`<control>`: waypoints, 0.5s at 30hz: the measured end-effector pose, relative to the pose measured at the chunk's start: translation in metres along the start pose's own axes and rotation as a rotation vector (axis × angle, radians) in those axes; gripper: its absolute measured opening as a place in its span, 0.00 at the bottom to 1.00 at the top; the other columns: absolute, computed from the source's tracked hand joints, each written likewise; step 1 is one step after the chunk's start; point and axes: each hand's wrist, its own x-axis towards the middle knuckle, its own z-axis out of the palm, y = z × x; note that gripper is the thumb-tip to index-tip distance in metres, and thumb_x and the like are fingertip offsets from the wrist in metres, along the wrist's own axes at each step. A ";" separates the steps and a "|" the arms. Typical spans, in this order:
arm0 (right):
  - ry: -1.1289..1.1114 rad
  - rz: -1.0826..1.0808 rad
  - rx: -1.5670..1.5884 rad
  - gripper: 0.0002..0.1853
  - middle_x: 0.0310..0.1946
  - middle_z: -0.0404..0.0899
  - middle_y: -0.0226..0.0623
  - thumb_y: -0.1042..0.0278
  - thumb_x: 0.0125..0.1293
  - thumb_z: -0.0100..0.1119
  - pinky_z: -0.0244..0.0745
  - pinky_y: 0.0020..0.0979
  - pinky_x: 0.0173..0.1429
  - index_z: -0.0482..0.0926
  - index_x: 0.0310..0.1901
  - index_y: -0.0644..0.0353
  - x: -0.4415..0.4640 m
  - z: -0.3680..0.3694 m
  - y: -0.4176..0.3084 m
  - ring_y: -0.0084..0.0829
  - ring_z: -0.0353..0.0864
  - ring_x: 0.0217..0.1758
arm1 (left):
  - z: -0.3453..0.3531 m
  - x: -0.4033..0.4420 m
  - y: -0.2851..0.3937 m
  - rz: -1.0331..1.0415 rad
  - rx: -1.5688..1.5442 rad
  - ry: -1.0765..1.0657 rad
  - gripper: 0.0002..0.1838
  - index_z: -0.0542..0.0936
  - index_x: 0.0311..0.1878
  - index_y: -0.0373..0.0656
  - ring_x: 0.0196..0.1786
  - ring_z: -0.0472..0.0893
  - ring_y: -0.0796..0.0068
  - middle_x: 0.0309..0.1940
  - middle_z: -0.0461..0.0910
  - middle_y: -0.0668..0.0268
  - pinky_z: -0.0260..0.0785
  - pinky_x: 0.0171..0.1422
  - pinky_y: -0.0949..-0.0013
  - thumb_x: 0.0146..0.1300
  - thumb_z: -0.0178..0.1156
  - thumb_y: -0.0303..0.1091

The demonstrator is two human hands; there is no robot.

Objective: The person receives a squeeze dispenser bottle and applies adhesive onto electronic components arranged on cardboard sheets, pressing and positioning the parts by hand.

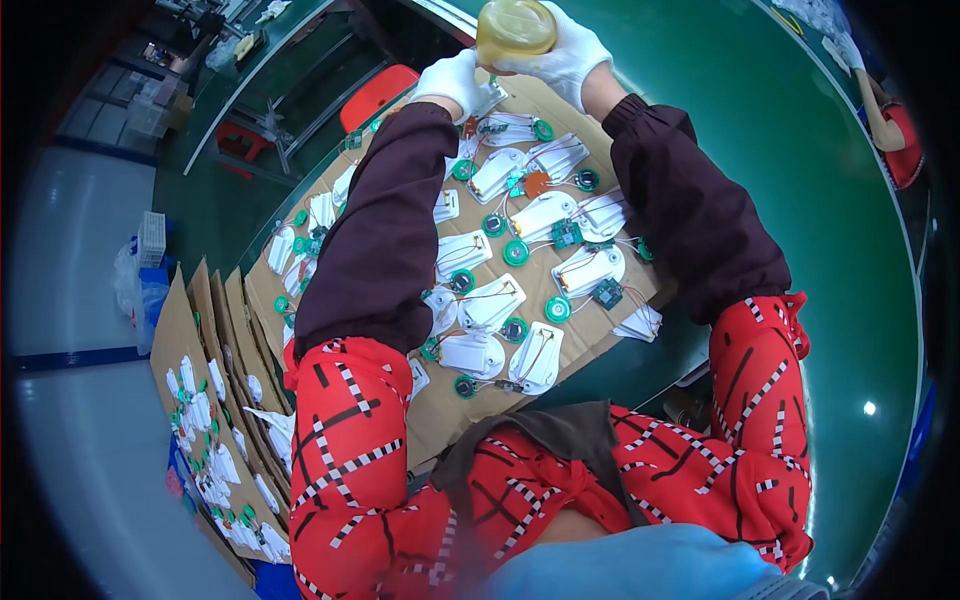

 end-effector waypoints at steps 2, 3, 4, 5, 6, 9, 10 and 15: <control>0.017 -0.009 -0.026 0.41 0.46 0.81 0.40 0.41 0.39 0.76 0.71 0.32 0.57 0.74 0.54 0.55 -0.001 0.000 0.001 0.37 0.79 0.51 | 0.001 0.000 0.000 0.004 -0.008 0.001 0.32 0.73 0.60 0.49 0.52 0.80 0.55 0.49 0.80 0.53 0.71 0.59 0.61 0.53 0.65 0.52; 0.036 -0.018 -0.050 0.41 0.45 0.81 0.39 0.42 0.39 0.77 0.72 0.31 0.57 0.75 0.54 0.56 -0.002 0.000 0.000 0.35 0.80 0.50 | 0.001 0.001 -0.001 0.009 -0.012 0.003 0.32 0.74 0.60 0.49 0.52 0.80 0.55 0.48 0.80 0.54 0.71 0.58 0.61 0.53 0.66 0.52; 0.037 -0.020 -0.050 0.41 0.45 0.81 0.39 0.42 0.39 0.77 0.72 0.31 0.57 0.75 0.54 0.56 -0.002 -0.002 -0.001 0.35 0.80 0.50 | 0.002 0.001 -0.001 0.010 -0.012 0.005 0.32 0.74 0.60 0.49 0.52 0.80 0.55 0.48 0.80 0.54 0.71 0.58 0.61 0.53 0.66 0.52; 0.014 -0.007 0.061 0.39 0.45 0.81 0.38 0.45 0.39 0.77 0.72 0.30 0.56 0.75 0.53 0.56 -0.002 -0.004 -0.002 0.33 0.80 0.49 | 0.002 -0.001 0.000 0.006 -0.013 0.016 0.31 0.74 0.59 0.48 0.52 0.80 0.55 0.48 0.80 0.53 0.71 0.58 0.61 0.53 0.66 0.52; -0.010 0.007 0.174 0.37 0.44 0.81 0.37 0.48 0.40 0.78 0.72 0.29 0.55 0.76 0.52 0.57 -0.002 -0.006 -0.002 0.31 0.80 0.48 | 0.002 -0.001 0.001 0.001 -0.014 0.025 0.31 0.75 0.58 0.47 0.51 0.80 0.55 0.48 0.80 0.53 0.71 0.58 0.61 0.53 0.66 0.52; -0.134 0.090 0.311 0.34 0.44 0.82 0.34 0.53 0.41 0.79 0.72 0.27 0.54 0.77 0.50 0.57 -0.002 -0.011 -0.004 0.27 0.80 0.46 | 0.001 -0.001 0.001 -0.010 -0.016 0.025 0.31 0.75 0.57 0.45 0.51 0.80 0.55 0.48 0.80 0.52 0.71 0.58 0.61 0.52 0.66 0.51; -0.135 0.090 0.312 0.34 0.44 0.82 0.34 0.53 0.41 0.79 0.72 0.27 0.54 0.77 0.50 0.57 -0.002 -0.010 -0.002 0.27 0.80 0.46 | 0.002 -0.001 0.001 -0.011 -0.016 0.025 0.31 0.75 0.57 0.45 0.51 0.80 0.55 0.48 0.80 0.52 0.71 0.58 0.61 0.52 0.66 0.51; -0.038 0.029 0.485 0.30 0.41 0.82 0.32 0.55 0.42 0.79 0.72 0.27 0.54 0.78 0.47 0.57 -0.003 -0.003 0.006 0.25 0.79 0.46 | 0.003 0.000 0.000 -0.026 -0.009 0.028 0.32 0.75 0.58 0.49 0.52 0.80 0.54 0.49 0.80 0.52 0.71 0.58 0.61 0.53 0.66 0.53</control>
